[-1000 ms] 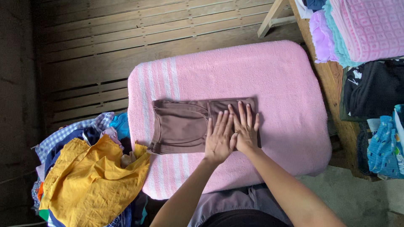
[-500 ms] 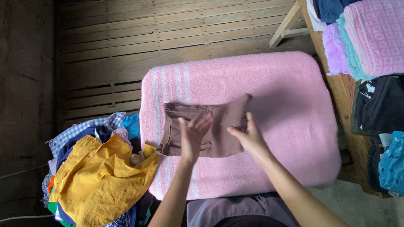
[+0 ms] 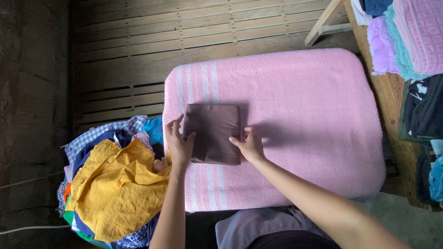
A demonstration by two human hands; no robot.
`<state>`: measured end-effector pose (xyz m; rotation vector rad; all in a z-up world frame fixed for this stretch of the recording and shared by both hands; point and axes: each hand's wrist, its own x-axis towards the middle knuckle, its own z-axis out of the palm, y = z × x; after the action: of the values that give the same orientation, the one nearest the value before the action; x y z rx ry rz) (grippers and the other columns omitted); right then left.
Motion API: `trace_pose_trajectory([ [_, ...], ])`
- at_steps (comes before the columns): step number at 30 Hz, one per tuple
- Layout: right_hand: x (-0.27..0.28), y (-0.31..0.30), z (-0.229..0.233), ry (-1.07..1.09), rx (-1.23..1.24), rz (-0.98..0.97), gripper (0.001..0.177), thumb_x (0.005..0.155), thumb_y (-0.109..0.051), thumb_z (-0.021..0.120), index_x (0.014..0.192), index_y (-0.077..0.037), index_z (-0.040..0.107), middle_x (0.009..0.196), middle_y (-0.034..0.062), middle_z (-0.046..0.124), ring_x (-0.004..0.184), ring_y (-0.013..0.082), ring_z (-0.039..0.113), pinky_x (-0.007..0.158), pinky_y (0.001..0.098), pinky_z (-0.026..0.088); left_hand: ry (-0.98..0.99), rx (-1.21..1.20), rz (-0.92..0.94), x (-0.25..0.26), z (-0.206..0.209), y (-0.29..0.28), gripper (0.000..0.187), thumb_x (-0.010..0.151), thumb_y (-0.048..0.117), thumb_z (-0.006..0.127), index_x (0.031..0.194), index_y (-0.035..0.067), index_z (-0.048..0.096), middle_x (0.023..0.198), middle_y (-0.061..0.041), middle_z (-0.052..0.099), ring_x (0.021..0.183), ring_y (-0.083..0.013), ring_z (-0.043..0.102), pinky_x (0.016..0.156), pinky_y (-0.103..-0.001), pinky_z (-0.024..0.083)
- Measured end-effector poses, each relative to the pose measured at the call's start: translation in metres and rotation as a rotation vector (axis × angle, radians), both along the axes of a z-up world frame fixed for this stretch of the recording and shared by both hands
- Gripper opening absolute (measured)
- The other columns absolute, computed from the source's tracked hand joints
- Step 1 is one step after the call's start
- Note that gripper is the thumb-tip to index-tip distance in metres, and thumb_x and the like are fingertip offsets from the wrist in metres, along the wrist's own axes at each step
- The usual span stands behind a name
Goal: The person folds a teal tie-dye tank top, a gray striped tank top, and a brown tank top by hand on a cushioned surface and places them into sorted piles.
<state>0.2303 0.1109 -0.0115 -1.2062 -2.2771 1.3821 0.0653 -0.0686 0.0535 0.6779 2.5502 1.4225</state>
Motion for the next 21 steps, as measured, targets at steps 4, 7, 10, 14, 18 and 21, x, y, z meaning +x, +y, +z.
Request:
trace_pose_trajectory([
  [4, -0.035, 0.005, 0.006, -0.049, -0.601, -0.113, 0.054, 0.071, -0.033, 0.089, 0.106, 0.004, 0.073, 0.086, 0.0059, 0.075, 0.081, 0.0199, 0.076, 0.076, 0.0336, 0.062, -0.314, -0.205, 0.129, 0.052, 0.016, 0.021, 0.044, 0.095, 0.033, 0.079, 0.126, 0.004, 0.066, 0.126, -0.020, 0.066, 0.097, -0.0288, 0.069, 0.086, -0.041, 0.061],
  [7, -0.044, 0.001, 0.055, 0.152, -0.509, 0.078, 0.040, 0.075, -0.021, 0.084, 0.104, 0.004, 0.072, 0.089, 0.0098, 0.075, 0.082, 0.0223, 0.073, 0.074, 0.0379, 0.061, -1.001, 0.381, 0.125, 0.072, 0.034, 0.034, 0.068, 0.090, 0.043, 0.067, 0.141, 0.010, 0.037, 0.131, -0.011, 0.057, 0.114, -0.0204, 0.066, 0.097, -0.044, 0.058],
  [10, -0.015, 0.000, 0.120, 0.013, -0.348, 0.271, 0.038, 0.080, -0.014, 0.077, 0.110, 0.005, 0.063, 0.086, 0.0214, 0.069, 0.076, 0.0258, 0.077, 0.065, 0.0404, 0.066, -1.155, 0.586, -0.032, 0.085, 0.056, 0.047, 0.070, 0.091, 0.048, 0.065, 0.140, 0.010, 0.034, 0.123, -0.011, 0.062, 0.115, -0.0225, 0.065, 0.098, -0.049, 0.058],
  [14, 0.044, 0.020, 0.171, 0.278, 0.356, 0.509, 0.046, 0.073, -0.008, 0.079, 0.116, -0.001, 0.065, 0.102, 0.0167, 0.072, 0.091, 0.0315, 0.072, 0.079, 0.0400, 0.059, -1.227, 0.634, -0.154, 0.115, 0.067, 0.079, 0.053, 0.095, 0.041, 0.065, 0.131, 0.005, 0.053, 0.118, -0.011, 0.065, 0.110, -0.0220, 0.064, 0.095, -0.046, 0.055],
  [18, 0.107, 0.067, 0.207, -0.091, 0.124, 0.548, 0.043, 0.080, -0.023, 0.077, 0.115, -0.003, 0.064, 0.104, 0.0151, 0.069, 0.094, 0.0295, 0.071, 0.082, 0.0394, 0.058, -1.466, 0.770, -0.380, 0.162, 0.063, 0.128, 0.039, 0.116, 0.037, 0.056, 0.120, -0.002, 0.059, 0.107, -0.019, 0.064, 0.095, -0.0295, 0.064, 0.086, -0.044, 0.053],
  [21, 0.165, 0.128, 0.230, -0.088, 0.011, 0.433, 0.058, 0.081, -0.039, 0.082, 0.127, -0.007, 0.065, 0.118, 0.0167, 0.061, 0.110, 0.0281, 0.064, 0.094, 0.0380, 0.053, -1.606, 0.483, -0.327, 0.204, 0.090, 0.171, 0.048, 0.104, 0.037, 0.049, 0.130, -0.004, 0.053, 0.118, -0.018, 0.067, 0.108, -0.0307, 0.068, 0.092, -0.047, 0.057],
])
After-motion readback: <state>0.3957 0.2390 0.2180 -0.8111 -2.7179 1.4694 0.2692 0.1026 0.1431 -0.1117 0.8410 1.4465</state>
